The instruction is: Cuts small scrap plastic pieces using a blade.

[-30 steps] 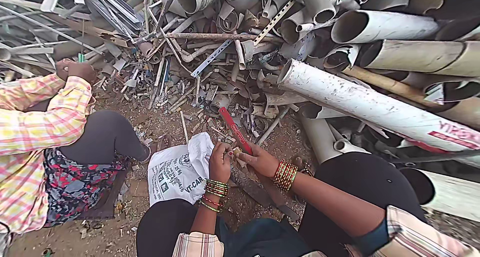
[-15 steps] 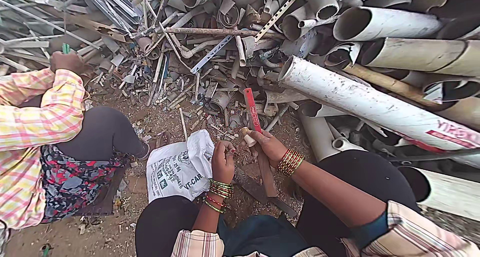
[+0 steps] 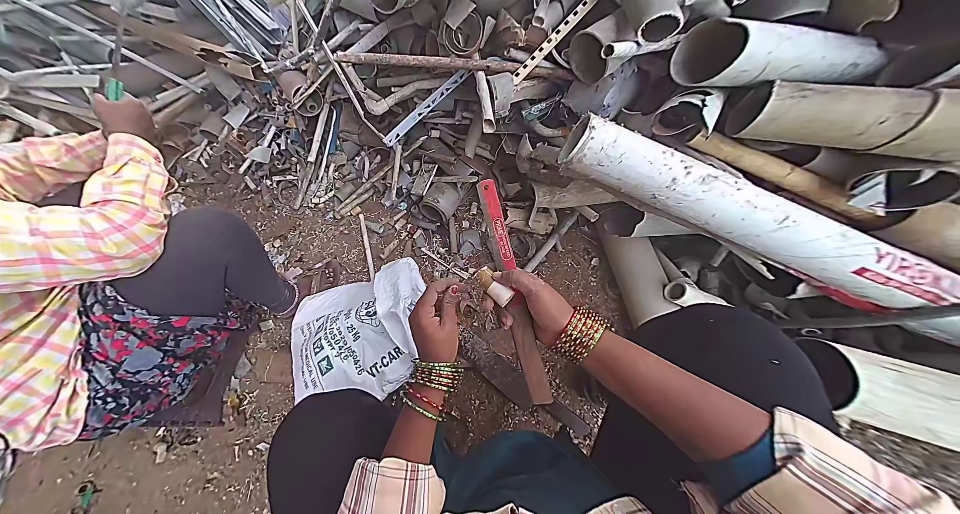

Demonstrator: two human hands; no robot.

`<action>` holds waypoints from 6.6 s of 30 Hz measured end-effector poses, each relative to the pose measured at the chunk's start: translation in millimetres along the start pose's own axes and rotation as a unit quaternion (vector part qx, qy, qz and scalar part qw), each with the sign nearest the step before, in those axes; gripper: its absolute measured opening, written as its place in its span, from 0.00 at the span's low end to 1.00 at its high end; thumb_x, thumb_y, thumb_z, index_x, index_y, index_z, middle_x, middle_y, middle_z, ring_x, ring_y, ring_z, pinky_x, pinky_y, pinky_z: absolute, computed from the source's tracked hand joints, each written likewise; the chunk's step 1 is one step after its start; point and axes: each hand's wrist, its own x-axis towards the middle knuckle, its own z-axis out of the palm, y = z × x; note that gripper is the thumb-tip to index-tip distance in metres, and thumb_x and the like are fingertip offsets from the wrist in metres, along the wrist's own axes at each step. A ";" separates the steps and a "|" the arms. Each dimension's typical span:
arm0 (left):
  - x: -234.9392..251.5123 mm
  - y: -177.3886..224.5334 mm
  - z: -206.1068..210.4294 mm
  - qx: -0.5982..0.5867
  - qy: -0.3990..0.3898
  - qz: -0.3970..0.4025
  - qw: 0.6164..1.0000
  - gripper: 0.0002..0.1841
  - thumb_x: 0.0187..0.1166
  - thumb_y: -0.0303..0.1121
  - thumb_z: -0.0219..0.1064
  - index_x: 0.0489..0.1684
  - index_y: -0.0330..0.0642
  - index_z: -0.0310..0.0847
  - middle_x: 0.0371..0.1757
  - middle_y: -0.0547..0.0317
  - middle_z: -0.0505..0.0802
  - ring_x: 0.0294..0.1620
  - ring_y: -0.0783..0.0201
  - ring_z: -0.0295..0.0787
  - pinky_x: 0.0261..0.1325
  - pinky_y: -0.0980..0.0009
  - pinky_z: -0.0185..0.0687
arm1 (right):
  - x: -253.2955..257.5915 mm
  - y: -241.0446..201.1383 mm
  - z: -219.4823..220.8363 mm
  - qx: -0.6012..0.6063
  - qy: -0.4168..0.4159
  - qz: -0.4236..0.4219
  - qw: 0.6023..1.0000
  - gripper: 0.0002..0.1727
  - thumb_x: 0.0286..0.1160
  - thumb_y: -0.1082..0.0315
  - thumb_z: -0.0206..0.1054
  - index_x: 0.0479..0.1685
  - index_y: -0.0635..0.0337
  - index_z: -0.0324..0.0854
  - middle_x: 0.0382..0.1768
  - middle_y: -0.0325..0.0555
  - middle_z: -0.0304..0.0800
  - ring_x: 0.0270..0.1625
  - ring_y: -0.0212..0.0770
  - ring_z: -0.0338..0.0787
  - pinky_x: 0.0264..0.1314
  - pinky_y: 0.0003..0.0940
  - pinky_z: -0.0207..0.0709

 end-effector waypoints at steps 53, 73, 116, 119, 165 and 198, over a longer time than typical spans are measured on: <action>4.0 -3.1 -7.3 -0.050 -0.095 -0.032 0.994 0.12 0.79 0.27 0.64 0.51 0.25 0.82 0.40 0.56 0.86 0.22 0.84 0.70 0.26 0.87 0.71 | 1.3 7.3 2.2 -0.213 0.014 -0.024 0.977 0.14 0.76 0.74 0.72 0.56 0.62 0.77 0.29 0.33 0.83 0.16 0.22 0.75 0.20 0.17 0.74; 6.0 5.0 -5.0 -0.129 -0.034 -0.070 0.989 0.05 0.74 0.17 0.63 0.40 0.27 0.84 0.42 0.59 0.88 0.25 0.85 0.77 0.27 0.89 0.76 | 3.3 11.6 0.4 -0.219 -0.017 -0.031 0.975 0.22 0.78 0.73 0.71 0.68 0.63 0.72 0.34 0.35 0.85 0.18 0.22 0.76 0.20 0.17 0.72; 3.8 2.8 -6.2 -0.023 -0.085 -0.036 0.995 0.09 0.76 0.24 0.67 0.47 0.26 0.85 0.39 0.56 0.87 0.21 0.85 0.70 0.26 0.88 0.71 | 0.3 3.1 -1.1 -0.259 0.005 -0.026 0.965 0.14 0.77 0.71 0.73 0.56 0.63 0.76 0.31 0.34 0.82 0.19 0.21 0.75 0.23 0.16 0.73; -2.6 10.9 0.8 -0.045 -0.061 -0.085 0.993 0.10 0.77 0.22 0.67 0.50 0.25 0.84 0.44 0.54 0.89 0.19 0.85 0.71 0.25 0.88 0.72 | 1.6 4.8 -0.5 -0.265 0.025 -0.023 0.964 0.17 0.75 0.72 0.74 0.58 0.65 0.75 0.34 0.37 0.81 0.20 0.23 0.76 0.24 0.18 0.74; -3.0 4.5 -1.7 -0.005 -0.074 -0.059 0.996 0.08 0.75 0.22 0.70 0.46 0.29 0.91 0.49 0.48 0.92 0.25 0.83 0.77 0.31 0.87 0.75 | 9.5 15.8 0.7 -0.434 0.039 -0.064 0.898 0.33 0.68 0.63 0.81 0.71 0.69 0.74 0.56 0.59 0.86 0.51 0.45 0.88 0.59 0.43 0.81; 1.1 -0.4 -7.0 0.081 -0.037 -0.003 0.996 0.10 0.82 0.22 0.60 0.42 0.27 0.89 0.44 0.48 0.91 0.27 0.79 0.78 0.32 0.83 0.76 | 2.0 8.0 3.2 -0.192 0.033 0.016 0.981 0.10 0.93 0.65 0.55 0.52 0.63 0.76 0.27 0.38 0.83 0.14 0.24 0.74 0.19 0.18 0.72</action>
